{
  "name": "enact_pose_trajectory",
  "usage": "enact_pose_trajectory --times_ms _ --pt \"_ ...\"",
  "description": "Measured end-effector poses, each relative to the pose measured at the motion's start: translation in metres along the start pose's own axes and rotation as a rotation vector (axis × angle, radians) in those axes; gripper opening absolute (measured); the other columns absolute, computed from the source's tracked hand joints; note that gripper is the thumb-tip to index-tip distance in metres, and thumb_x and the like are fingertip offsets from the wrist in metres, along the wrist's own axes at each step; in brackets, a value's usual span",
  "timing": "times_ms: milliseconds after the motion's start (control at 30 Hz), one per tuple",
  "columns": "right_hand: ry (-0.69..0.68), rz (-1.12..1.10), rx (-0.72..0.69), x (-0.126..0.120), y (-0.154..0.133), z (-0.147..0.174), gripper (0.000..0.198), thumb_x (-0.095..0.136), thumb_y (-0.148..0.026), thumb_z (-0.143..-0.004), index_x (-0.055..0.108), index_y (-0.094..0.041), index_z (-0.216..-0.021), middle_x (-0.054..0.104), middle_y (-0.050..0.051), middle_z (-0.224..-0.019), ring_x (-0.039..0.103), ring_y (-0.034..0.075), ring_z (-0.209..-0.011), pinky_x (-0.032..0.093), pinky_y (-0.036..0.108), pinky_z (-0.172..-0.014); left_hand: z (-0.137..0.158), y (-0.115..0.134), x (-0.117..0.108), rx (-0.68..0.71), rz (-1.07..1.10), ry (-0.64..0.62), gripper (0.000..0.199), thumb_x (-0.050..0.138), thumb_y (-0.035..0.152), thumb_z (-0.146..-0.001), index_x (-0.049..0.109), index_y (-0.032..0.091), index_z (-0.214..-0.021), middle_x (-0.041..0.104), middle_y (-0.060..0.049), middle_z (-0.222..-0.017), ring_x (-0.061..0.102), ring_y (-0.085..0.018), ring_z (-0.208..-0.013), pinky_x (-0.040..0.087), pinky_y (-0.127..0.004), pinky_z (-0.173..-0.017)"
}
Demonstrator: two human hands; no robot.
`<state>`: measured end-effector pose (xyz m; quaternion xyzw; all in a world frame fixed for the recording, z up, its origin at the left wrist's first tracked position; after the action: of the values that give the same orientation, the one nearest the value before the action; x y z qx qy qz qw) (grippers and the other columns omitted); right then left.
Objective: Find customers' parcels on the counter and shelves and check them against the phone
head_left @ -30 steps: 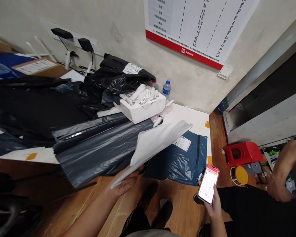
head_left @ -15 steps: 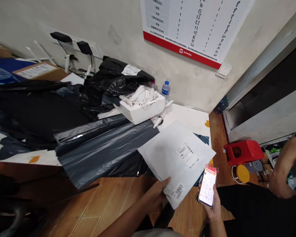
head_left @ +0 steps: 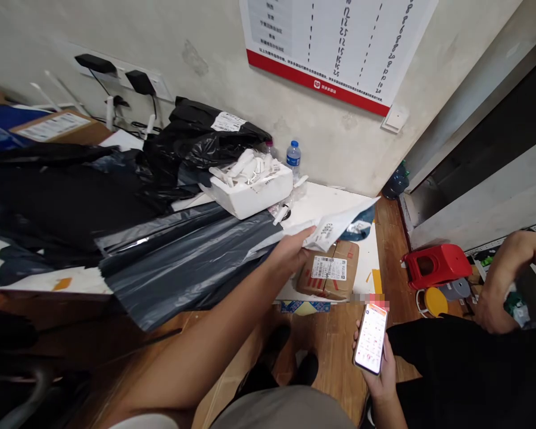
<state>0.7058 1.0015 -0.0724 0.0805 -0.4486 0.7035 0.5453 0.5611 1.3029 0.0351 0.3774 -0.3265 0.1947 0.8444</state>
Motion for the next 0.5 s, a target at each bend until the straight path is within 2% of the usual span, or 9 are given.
enact_pose_trajectory --times_ms 133,267,367,433,500 --pt "0.007 0.009 0.034 -0.014 0.01 0.005 0.047 0.079 -0.059 -0.068 0.077 -0.025 -0.1 0.078 0.01 -0.106 0.074 0.024 -0.087 0.061 0.038 -0.078 0.0 0.027 0.019 0.011 0.015 -0.003 0.016 0.057 0.003 -0.088 0.071 0.01 -0.081 0.076 -0.007 -0.083 0.07 -0.017 -0.076 0.058 -0.023 -0.072" --pt "0.024 0.011 0.012 -0.02 0.017 0.009 0.047 0.077 -0.058 -0.071 0.076 -0.025 -0.103 0.078 0.009 -0.104 0.074 0.023 -0.087 0.061 0.037 -0.075 0.005 0.036 0.026 0.011 0.028 0.002 0.015 0.056 0.004 -0.089 0.07 0.008 -0.084 0.074 -0.007 -0.079 0.068 -0.016 -0.07 0.057 -0.024 -0.068" --pt "0.05 0.018 0.017 -0.019 0.019 0.008 0.047 0.081 -0.055 -0.068 0.076 -0.021 -0.1 0.079 0.009 -0.098 0.074 0.021 -0.083 0.06 0.033 -0.077 0.005 0.027 0.017 0.065 0.021 0.028 0.014 0.058 0.005 -0.089 0.07 0.009 -0.083 0.074 -0.006 -0.078 0.067 -0.015 -0.069 0.057 -0.024 -0.069" --pt "0.079 0.037 0.007 -0.015 0.019 0.001 0.045 0.084 -0.05 -0.066 0.076 -0.019 -0.097 0.079 0.009 -0.095 0.074 0.02 -0.081 0.06 0.031 -0.077 0.005 0.01 0.0 0.075 -0.011 0.05 0.012 0.061 0.007 -0.088 0.07 0.009 -0.08 0.074 -0.006 -0.078 0.067 -0.015 -0.07 0.057 -0.024 -0.072" --pt "0.124 0.08 -0.061 -0.007 0.016 -0.013 0.045 0.085 -0.046 -0.065 0.075 -0.019 -0.099 0.08 0.008 -0.096 0.074 0.021 -0.083 0.06 0.032 -0.077 0.006 -0.015 -0.024 0.05 -0.062 0.074 0.008 0.065 0.012 -0.087 0.071 0.01 -0.081 0.074 -0.006 -0.079 0.068 -0.016 -0.072 0.057 -0.026 -0.074"
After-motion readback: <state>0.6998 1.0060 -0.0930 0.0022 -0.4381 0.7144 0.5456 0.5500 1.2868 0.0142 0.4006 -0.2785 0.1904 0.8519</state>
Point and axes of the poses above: each hand's wrist, its own z-axis away from the middle knuckle, its own x-axis out of the palm, y = z × x, the point moved 1 cm from there along -z, towards the middle knuckle
